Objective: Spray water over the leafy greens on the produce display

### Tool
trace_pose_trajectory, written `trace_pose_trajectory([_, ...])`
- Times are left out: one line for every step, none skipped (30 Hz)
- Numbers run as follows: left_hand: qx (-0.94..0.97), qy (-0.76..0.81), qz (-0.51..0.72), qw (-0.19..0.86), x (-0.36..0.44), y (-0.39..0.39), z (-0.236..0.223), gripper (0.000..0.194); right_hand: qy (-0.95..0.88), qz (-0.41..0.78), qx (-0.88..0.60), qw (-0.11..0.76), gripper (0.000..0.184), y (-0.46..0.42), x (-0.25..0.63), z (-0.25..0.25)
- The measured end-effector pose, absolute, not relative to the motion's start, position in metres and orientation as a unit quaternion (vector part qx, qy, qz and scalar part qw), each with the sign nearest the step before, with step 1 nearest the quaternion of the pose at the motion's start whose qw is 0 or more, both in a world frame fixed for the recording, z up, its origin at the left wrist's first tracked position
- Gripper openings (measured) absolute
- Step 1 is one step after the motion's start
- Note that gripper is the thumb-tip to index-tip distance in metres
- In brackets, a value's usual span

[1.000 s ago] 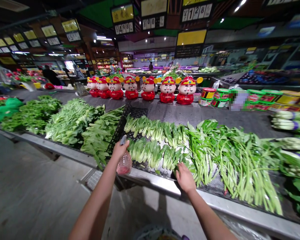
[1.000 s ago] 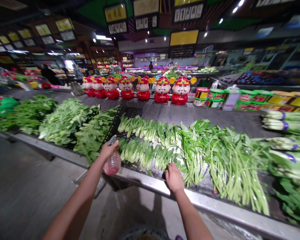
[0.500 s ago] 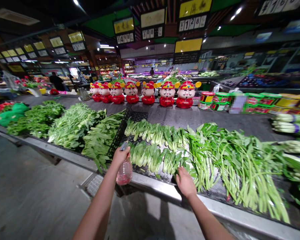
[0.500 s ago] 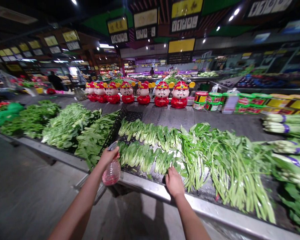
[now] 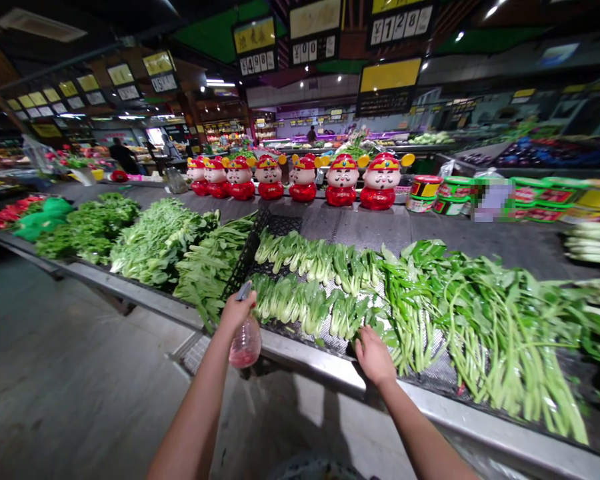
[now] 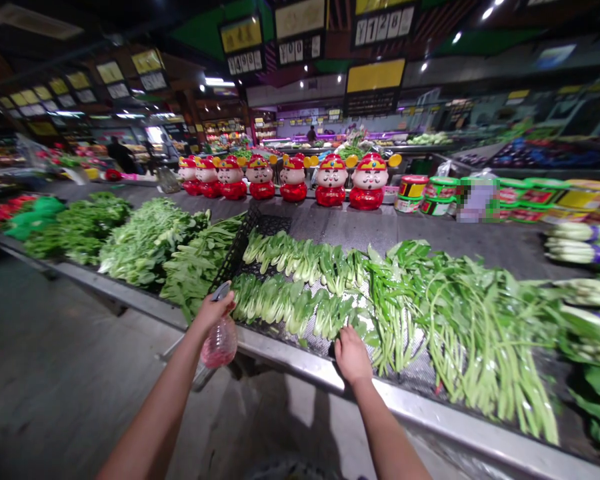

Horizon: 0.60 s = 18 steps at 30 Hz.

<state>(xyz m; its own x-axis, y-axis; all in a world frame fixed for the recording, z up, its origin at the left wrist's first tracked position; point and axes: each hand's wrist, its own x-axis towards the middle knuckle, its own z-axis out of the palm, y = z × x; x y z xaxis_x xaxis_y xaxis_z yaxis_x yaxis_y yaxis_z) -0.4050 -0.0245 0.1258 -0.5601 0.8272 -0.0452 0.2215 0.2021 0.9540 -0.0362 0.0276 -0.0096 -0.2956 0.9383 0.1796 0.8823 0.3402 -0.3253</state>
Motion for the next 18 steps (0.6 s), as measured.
trace_pose_trajectory([0.358, 0.719, 0.51, 0.308, -0.405, -0.026, 0.123, 0.044, -0.801, 0.081, -0.569, 0.169, 0.042, 0.028, -0.036, -0.009])
trace_pose_trajectory([0.35, 0.719, 0.507, 0.321, -0.404, -0.029, 0.119, 0.043, -0.801, 0.08, -0.569, 0.167, 0.043, 0.027, -0.036, -0.009])
trace_pose_trajectory([0.342, 0.72, 0.505, 0.33, -0.403, -0.031, 0.116, 0.042, -0.802, 0.079, -0.568, 0.167, 0.043, 0.027, -0.036, -0.009])
trace_pose_trajectory([0.335, 0.722, 0.503, 0.336, -0.402, -0.034, 0.113, 0.041, -0.803, 0.08, -0.567, 0.167, 0.044, 0.028, -0.036, -0.009])
trace_pose_trajectory([0.33, 0.725, 0.5, 0.339, -0.402, -0.037, 0.11, 0.041, -0.803, 0.082, -0.566, 0.168, 0.044, 0.028, -0.036, -0.009])
trace_pose_trajectory([0.328, 0.728, 0.499, 0.338, -0.402, -0.039, 0.107, 0.039, -0.802, 0.085, -0.566, 0.17, 0.044, 0.028, -0.036, -0.01])
trace_pose_trajectory([0.33, 0.728, 0.501, 0.332, -0.402, -0.042, 0.105, 0.037, -0.802, 0.088, -0.565, 0.172, 0.044, 0.028, -0.036, -0.01])
trace_pose_trajectory([0.336, 0.726, 0.505, 0.323, -0.403, -0.044, 0.103, 0.035, -0.801, 0.092, -0.564, 0.175, 0.044, 0.028, -0.036, -0.011])
trace_pose_trajectory([0.344, 0.724, 0.51, 0.311, -0.405, -0.047, 0.101, 0.035, -0.801, 0.095, -0.564, 0.178, 0.044, 0.028, -0.036, -0.011])
trace_pose_trajectory([0.352, 0.722, 0.515, 0.298, -0.407, -0.049, 0.1, 0.035, -0.801, 0.096, -0.563, 0.18, 0.044, 0.028, -0.036, -0.012])
trace_pose_trajectory([0.359, 0.723, 0.518, 0.284, -0.41, -0.051, 0.099, 0.036, -0.801, 0.096, -0.563, 0.18, 0.044, 0.029, -0.036, -0.012])
trace_pose_trajectory([0.363, 0.727, 0.517, 0.27, -0.412, -0.053, 0.098, 0.037, -0.801, 0.094, -0.563, 0.179, 0.044, 0.029, -0.036, -0.012])
trace_pose_trajectory([0.367, 0.732, 0.513, 0.257, -0.415, -0.055, 0.097, 0.038, -0.802, 0.09, -0.563, 0.177, 0.043, 0.029, -0.036, -0.012])
trace_pose_trajectory([0.368, 0.74, 0.507, 0.245, -0.417, -0.056, 0.097, 0.038, -0.804, 0.085, -0.563, 0.174, 0.043, 0.028, -0.036, -0.012])
trace_pose_trajectory([0.368, 0.746, 0.502, 0.237, -0.419, -0.058, 0.097, 0.039, -0.805, 0.08, -0.562, 0.171, 0.044, 0.028, -0.035, -0.012])
trace_pose_trajectory([0.367, 0.751, 0.497, 0.232, -0.421, -0.059, 0.097, 0.039, -0.807, 0.076, -0.562, 0.168, 0.044, 0.028, -0.035, -0.012])
trace_pose_trajectory([0.363, 0.755, 0.492, 0.234, -0.422, -0.06, 0.097, 0.038, -0.807, 0.074, -0.562, 0.165, 0.044, 0.029, -0.035, -0.012])
trace_pose_trajectory([0.358, 0.758, 0.489, 0.241, -0.422, -0.061, 0.097, 0.037, -0.807, 0.074, -0.563, 0.163, 0.044, 0.029, -0.035, -0.012])
